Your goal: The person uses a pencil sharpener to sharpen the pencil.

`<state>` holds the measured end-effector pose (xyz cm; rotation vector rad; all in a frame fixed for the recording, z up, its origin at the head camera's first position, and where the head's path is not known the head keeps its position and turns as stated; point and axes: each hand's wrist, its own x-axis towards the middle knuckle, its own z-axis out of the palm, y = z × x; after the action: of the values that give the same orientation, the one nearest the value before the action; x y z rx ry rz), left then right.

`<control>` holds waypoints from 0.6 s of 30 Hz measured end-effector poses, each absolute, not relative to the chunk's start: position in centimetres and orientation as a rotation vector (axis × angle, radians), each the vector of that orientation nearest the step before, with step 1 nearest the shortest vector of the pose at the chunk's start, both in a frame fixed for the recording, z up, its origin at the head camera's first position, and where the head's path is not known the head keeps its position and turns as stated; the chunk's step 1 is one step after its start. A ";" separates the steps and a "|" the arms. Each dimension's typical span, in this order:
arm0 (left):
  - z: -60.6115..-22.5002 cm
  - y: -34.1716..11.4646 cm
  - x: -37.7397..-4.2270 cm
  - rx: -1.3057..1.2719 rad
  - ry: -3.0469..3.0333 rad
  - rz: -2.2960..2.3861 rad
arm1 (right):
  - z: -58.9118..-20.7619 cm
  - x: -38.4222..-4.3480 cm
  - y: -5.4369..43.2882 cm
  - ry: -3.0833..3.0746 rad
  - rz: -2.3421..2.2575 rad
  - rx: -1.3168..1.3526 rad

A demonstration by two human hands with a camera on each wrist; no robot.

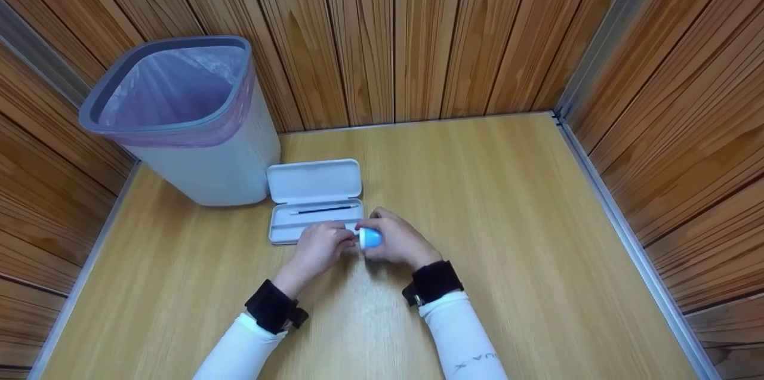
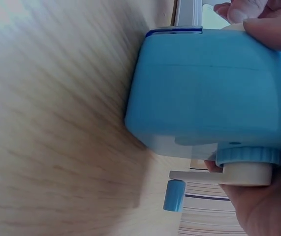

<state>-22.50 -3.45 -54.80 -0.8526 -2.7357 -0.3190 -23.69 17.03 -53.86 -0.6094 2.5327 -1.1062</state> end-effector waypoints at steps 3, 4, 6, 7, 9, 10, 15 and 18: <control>-54.7 -3.7 -22.5 -0.859 -2.742 -0.341 | -53.8 -23.8 17.0 2.527 -1.104 -0.608; -54.7 -3.8 -22.5 -0.864 -2.744 -0.342 | -53.8 -23.8 17.0 2.528 -1.103 -0.615; -54.6 -3.9 -22.5 -0.873 -2.751 -0.350 | -53.7 -23.8 17.0 2.528 -1.104 -0.629; -54.6 -4.0 -22.5 -0.876 -2.755 -0.347 | -53.7 -23.8 17.0 2.529 -1.101 -0.637; -54.5 -4.1 -22.5 -0.880 -2.770 -0.343 | -53.7 -23.9 17.0 2.525 -1.106 -0.650; -54.5 -4.1 -22.6 -0.881 -2.776 -0.342 | -53.7 -23.9 17.0 2.525 -1.108 -0.657; -54.4 -4.4 -22.6 -0.888 -2.807 -0.340 | -53.7 -23.9 17.1 2.510 -1.114 -0.632; -54.4 -4.5 -22.5 -0.887 -2.812 -0.330 | -53.7 -23.9 17.1 2.497 -1.121 -0.624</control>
<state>-22.47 -4.52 -54.41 -0.8875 -2.8121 -0.3304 -23.86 17.09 -53.75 -0.6237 2.4970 -1.1211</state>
